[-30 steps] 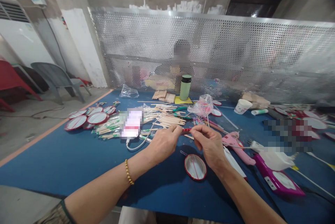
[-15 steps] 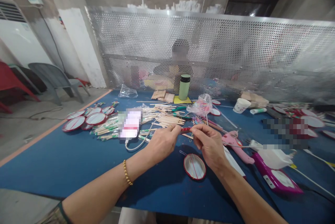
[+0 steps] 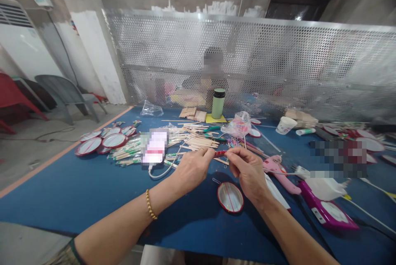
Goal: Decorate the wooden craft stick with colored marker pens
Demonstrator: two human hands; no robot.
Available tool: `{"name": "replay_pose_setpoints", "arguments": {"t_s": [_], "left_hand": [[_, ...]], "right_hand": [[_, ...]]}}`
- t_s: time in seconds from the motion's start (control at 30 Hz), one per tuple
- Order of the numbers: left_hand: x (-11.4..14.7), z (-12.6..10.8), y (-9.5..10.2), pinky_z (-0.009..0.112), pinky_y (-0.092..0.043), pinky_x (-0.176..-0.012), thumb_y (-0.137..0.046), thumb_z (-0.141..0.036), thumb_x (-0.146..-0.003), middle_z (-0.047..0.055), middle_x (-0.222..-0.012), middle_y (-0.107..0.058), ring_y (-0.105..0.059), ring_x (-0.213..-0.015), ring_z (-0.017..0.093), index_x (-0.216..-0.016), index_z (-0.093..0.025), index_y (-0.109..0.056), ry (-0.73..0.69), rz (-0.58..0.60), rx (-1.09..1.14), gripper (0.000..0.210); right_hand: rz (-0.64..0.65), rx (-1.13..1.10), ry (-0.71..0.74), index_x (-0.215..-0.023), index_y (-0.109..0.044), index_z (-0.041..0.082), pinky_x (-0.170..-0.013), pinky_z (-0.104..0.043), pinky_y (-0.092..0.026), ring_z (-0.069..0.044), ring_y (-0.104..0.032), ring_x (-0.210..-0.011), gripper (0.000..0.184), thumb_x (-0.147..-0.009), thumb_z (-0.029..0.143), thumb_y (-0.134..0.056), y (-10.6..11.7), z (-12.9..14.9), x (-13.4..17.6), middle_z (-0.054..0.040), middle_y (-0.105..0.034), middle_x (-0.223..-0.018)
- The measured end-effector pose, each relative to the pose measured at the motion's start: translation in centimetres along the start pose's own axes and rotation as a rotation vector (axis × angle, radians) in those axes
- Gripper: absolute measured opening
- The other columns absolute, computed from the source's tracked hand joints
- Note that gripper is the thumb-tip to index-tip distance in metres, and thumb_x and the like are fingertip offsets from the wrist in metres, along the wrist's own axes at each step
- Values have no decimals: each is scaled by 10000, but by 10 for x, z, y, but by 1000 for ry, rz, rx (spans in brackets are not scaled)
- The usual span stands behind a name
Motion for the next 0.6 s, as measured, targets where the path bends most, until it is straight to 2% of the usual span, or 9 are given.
{"name": "replay_pose_setpoints", "arguments": {"t_s": [0.37,0.53,0.6], "left_hand": [[1,2,1,278,-479,-588,-378,-101,-953,85,-846,-686,-686,-712,206,-999,-159,-573,23,-29,73,208],[1,8,0,271,-457,-629,-400,-136,-948,82,-857,-715,-685,-742,192,-952,-165,-582,137,-36,285,184],[0,11,0,261,-436,-605,-430,-125,-909,60,-791,-703,-664,-682,178,-888,-170,-584,195,-27,414,161]], "right_hand": [[23,35,-6,-654,-665,178,-385,-211,-230,-64,-329,-361,274,-709,440,-725,-3,-1,0,73,-433,-393],[15,94,-20,-647,-655,181,-371,-216,-247,-70,-333,-358,302,-698,471,-723,-5,-5,0,70,-436,-398],[26,130,-26,-646,-655,181,-372,-219,-252,-73,-334,-359,316,-708,485,-717,-6,-8,-1,68,-438,-400]]}}
Point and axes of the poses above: each hand's wrist, its own x-axis away from the middle knuckle, its own y-axis out of the back of the hand, z = x × y, the point moved 6 cm from there along -x, towards the middle knuckle
